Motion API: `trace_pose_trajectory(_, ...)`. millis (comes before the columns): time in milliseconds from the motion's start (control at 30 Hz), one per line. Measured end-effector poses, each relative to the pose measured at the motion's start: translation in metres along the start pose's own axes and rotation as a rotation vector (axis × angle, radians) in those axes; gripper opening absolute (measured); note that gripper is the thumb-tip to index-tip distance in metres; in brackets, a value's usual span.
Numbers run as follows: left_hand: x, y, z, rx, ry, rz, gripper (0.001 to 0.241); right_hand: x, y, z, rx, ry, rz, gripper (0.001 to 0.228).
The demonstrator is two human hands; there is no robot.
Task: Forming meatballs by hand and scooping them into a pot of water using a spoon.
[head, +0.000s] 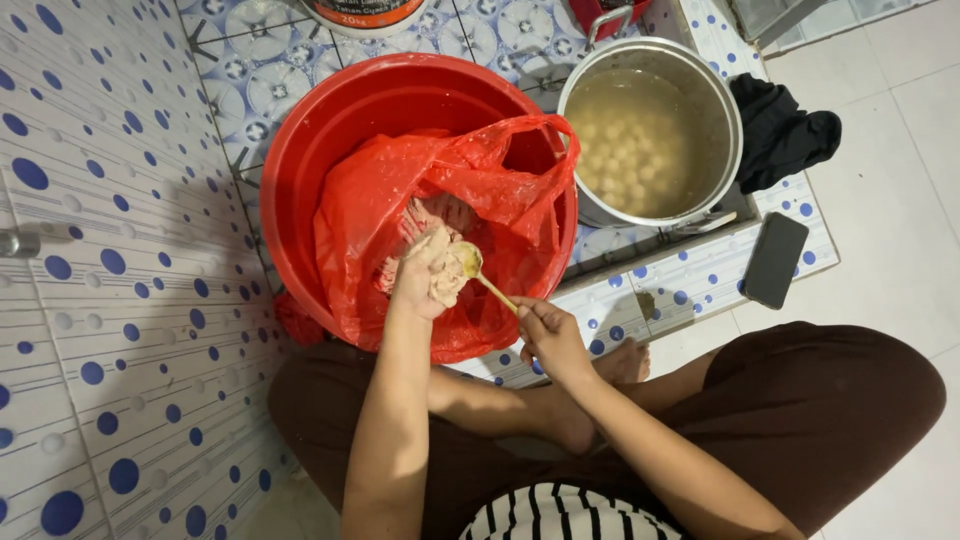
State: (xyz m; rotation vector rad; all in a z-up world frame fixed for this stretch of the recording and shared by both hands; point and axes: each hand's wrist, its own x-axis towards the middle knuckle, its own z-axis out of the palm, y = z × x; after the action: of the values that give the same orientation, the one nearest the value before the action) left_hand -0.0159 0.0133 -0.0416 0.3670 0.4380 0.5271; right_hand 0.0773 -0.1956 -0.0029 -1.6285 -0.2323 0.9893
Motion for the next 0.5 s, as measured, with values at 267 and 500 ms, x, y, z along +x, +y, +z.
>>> trace_pose_trajectory(267, -0.003, 0.001, -0.005, -0.042, 0.140, -0.174, 0.053, -0.024, -0.029, 0.007, -0.324, 0.017, -0.189, 0.031)
trace_pose_trajectory(500, -0.001, 0.007, 0.011, 0.003, 0.354, -0.094, 0.040, -0.043, -0.036, 0.014, -0.721, 0.013, -0.646, 0.035)
